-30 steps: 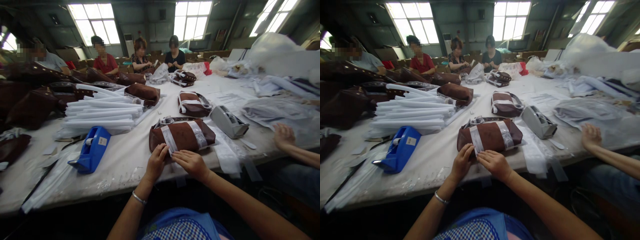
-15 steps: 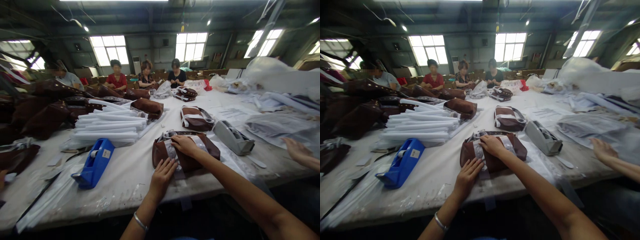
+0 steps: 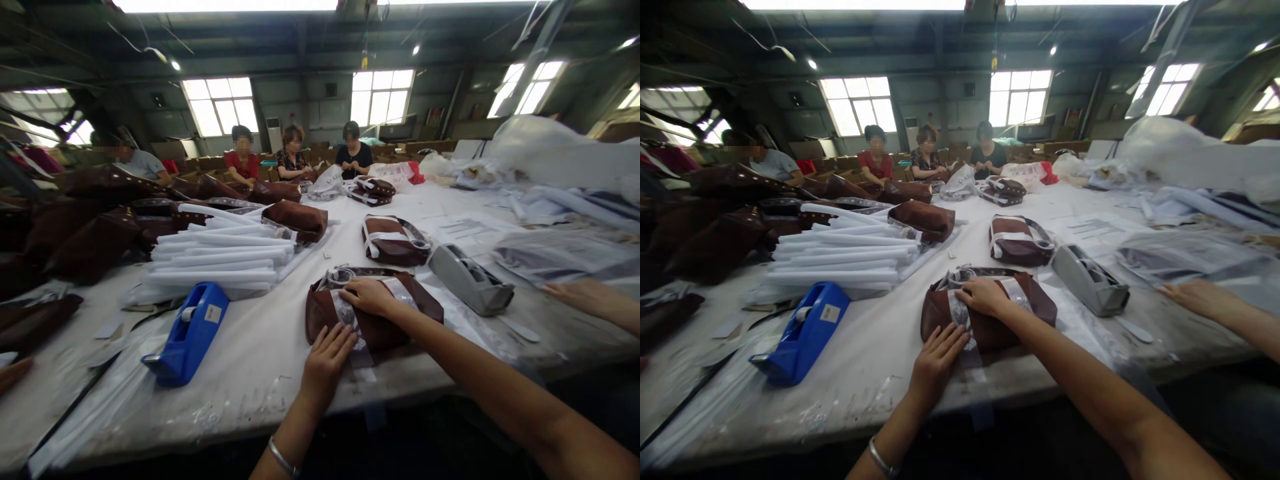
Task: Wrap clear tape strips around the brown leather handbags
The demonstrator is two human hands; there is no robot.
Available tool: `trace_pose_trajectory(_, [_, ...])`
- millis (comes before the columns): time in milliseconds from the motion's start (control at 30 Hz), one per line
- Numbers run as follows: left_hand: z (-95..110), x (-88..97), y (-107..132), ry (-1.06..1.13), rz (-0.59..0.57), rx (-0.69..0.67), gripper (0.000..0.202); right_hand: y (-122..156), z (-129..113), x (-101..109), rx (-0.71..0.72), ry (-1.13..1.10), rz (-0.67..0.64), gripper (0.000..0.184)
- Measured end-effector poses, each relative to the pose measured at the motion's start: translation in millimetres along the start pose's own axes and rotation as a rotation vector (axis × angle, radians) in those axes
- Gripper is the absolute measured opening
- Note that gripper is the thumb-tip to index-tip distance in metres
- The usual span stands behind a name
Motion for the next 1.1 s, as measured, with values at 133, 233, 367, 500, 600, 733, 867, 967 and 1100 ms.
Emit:
trace_pose_trajectory(133, [-0.4,0.7,0.1,0.023,-0.009,0.007,0.051,14.1,-5.8,0.3,0.039,-0.034,0.018,0.035])
trace_pose_trajectory(233, [-0.7,1.0,-0.1,0.042,-0.019,0.014,0.053,52.4,-20.8,6.1,0.143,-0.096,0.145,0.04])
trace_pose_trajectory(367, [-0.9,2.6,-0.6,0.065,-0.029,0.023,0.057,123.2,-45.8,3.5,0.338,-0.136,0.209,0.049])
trace_pose_trajectory(500, [-1.0,4.2,-1.2,0.086,-0.041,0.032,0.059,157.7,-55.6,-4.2,0.386,-0.024,0.265,0.061])
trace_pose_trajectory(600, [-0.9,5.1,-1.7,0.094,-0.038,0.033,0.058,156.8,-57.3,-0.6,0.38,0.0,0.415,0.048])
trace_pose_trajectory(733, [-1.3,4.7,-2.0,0.102,-0.042,0.034,0.059,148.8,-61.7,4.4,0.409,-0.022,0.531,0.027])
trace_pose_trajectory(867, [-1.7,4.1,-1.9,0.099,-0.047,0.032,0.061,148.4,-63.2,2.9,0.416,-0.028,0.491,0.025])
trace_pose_trajectory(967, [-0.9,3.8,-1.6,0.086,-0.054,0.024,0.06,161.6,-63.8,0.5,0.43,-0.058,0.437,0.03])
trace_pose_trajectory(1100, [-1.1,2.6,-0.8,0.094,-0.072,0.033,0.059,193.1,-67.8,-13.8,0.402,-0.107,0.273,0.05])
Point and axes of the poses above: each hand's wrist, its own y-axis away from the middle knuckle, its own x-axis out of the back of the hand, z = x × y, the point moved 8 cm from there along -y, towards the middle knuckle, and after that the axes turned 2 degrees about x, right-handed, at the moved point
